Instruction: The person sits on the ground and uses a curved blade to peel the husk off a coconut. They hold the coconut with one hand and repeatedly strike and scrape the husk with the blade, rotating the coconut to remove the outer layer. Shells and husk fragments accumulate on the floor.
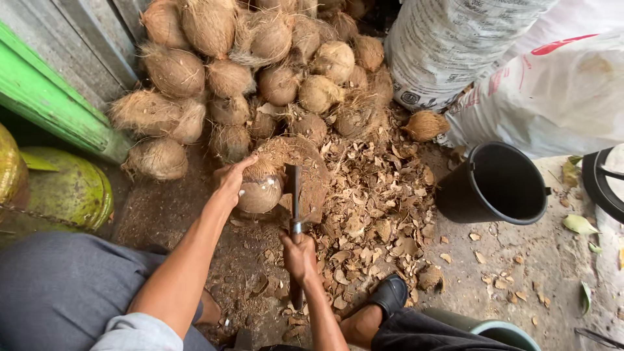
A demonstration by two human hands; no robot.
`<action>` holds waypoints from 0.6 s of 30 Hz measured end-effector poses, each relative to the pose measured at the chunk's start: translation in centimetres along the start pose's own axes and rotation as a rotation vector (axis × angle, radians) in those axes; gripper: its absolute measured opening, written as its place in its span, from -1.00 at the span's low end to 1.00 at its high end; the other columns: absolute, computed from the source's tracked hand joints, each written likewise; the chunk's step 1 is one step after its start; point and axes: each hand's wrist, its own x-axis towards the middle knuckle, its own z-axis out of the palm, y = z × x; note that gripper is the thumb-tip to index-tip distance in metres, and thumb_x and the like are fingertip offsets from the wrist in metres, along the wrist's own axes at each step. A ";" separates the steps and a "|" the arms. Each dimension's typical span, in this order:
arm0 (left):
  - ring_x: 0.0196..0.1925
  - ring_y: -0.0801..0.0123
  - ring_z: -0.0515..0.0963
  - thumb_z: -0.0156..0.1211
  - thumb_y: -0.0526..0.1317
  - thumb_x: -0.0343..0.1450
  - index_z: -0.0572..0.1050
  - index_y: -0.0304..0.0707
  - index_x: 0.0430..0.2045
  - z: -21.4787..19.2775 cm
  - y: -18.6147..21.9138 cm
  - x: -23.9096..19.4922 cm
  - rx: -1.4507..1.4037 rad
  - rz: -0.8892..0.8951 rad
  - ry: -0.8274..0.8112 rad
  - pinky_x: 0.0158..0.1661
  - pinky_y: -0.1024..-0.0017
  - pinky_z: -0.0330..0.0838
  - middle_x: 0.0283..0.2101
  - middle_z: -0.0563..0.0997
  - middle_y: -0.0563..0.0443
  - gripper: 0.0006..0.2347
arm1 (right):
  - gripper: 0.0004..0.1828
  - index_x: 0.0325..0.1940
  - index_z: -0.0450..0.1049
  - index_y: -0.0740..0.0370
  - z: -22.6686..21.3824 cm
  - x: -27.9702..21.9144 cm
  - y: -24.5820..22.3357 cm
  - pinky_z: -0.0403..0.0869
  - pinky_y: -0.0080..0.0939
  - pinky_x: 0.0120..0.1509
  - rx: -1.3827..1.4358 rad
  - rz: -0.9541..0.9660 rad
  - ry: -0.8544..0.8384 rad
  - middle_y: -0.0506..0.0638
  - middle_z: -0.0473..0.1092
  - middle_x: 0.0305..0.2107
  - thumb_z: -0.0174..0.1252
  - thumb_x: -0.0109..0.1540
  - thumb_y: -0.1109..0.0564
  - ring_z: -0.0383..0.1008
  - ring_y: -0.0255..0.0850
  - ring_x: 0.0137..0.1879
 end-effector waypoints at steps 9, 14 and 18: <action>-0.55 0.32 0.46 0.27 0.05 0.38 0.56 -0.17 -0.15 2.5 -2.5 1.2 0.267 0.199 0.144 -0.56 0.37 0.37 -0.09 0.68 -0.25 -0.67 | -0.59 -0.54 0.30 0.09 -1.0 -0.2 1.4 0.31 -0.34 -0.68 -0.251 -0.002 0.102 -0.13 0.27 -0.73 0.10 0.30 -0.13 0.20 -0.40 -0.71; -0.67 0.40 0.21 0.35 0.04 0.41 0.49 -0.35 -0.48 1.9 -3.9 3.9 0.140 0.009 0.224 -0.64 0.38 0.18 -0.48 0.48 -0.09 -0.63 | -0.70 -0.48 0.43 0.15 -1.3 -0.5 -1.3 0.34 -0.29 -0.70 0.089 -0.192 0.100 -0.05 0.36 -0.71 0.14 0.27 -0.04 0.26 -0.35 -0.72; -0.66 0.44 0.31 0.37 0.06 0.38 0.39 -0.25 -0.42 3.3 -3.3 5.5 -0.116 -0.066 0.273 -0.61 0.45 0.30 -0.54 0.44 -0.03 -0.63 | -0.63 -0.54 0.45 0.20 -1.1 -0.5 -1.6 0.26 -0.27 -0.74 -0.031 -0.283 0.143 -0.05 0.36 -0.72 0.15 0.31 -0.02 0.22 -0.34 -0.74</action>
